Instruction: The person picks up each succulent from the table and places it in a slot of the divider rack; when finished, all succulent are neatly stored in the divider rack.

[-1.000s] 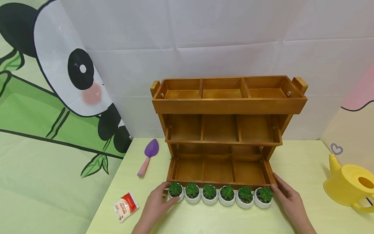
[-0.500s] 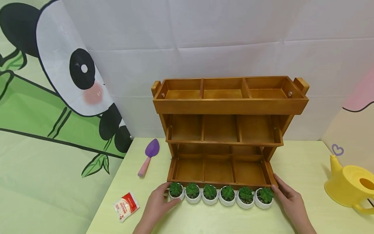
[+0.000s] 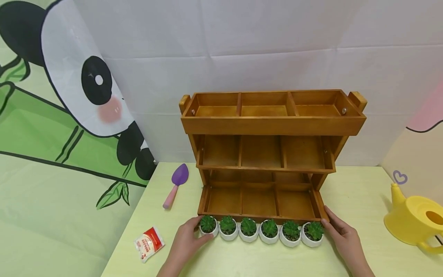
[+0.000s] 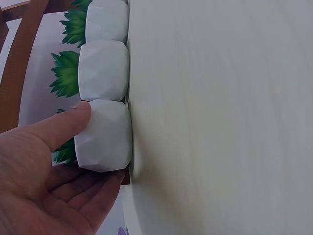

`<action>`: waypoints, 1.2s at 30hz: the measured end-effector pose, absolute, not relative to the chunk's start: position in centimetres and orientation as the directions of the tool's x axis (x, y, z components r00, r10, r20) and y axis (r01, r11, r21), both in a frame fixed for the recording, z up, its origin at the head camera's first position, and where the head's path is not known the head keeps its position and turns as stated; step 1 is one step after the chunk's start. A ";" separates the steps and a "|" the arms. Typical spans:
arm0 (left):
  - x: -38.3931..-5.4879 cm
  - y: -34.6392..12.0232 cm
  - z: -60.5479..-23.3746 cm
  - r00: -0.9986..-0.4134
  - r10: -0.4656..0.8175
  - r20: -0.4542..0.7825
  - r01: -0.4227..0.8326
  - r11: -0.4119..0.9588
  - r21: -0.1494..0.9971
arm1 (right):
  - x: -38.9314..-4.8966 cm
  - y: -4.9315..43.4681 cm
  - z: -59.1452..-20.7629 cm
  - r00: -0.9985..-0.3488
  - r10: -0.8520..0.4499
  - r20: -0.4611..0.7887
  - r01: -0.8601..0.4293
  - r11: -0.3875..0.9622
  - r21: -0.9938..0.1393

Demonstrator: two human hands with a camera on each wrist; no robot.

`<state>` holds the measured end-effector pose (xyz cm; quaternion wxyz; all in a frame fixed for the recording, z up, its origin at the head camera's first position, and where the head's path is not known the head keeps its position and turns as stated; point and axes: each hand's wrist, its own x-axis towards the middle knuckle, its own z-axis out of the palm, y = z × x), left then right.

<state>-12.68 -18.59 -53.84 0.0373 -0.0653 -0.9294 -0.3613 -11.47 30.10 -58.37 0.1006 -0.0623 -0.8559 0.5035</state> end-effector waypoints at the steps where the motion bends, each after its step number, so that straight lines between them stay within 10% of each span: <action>1: -12.7 -18.6 -53.8 -0.988 0.095 0.119 0.150 0.728 0.669 | -11.5 30.1 -58.4 -0.972 0.209 0.111 0.005 0.487 -0.874; 36: -12.3 -18.9 -53.7 -0.991 0.096 0.089 0.130 0.699 0.703 | -11.4 30.1 -58.2 -0.968 0.207 0.140 -0.017 0.503 -0.864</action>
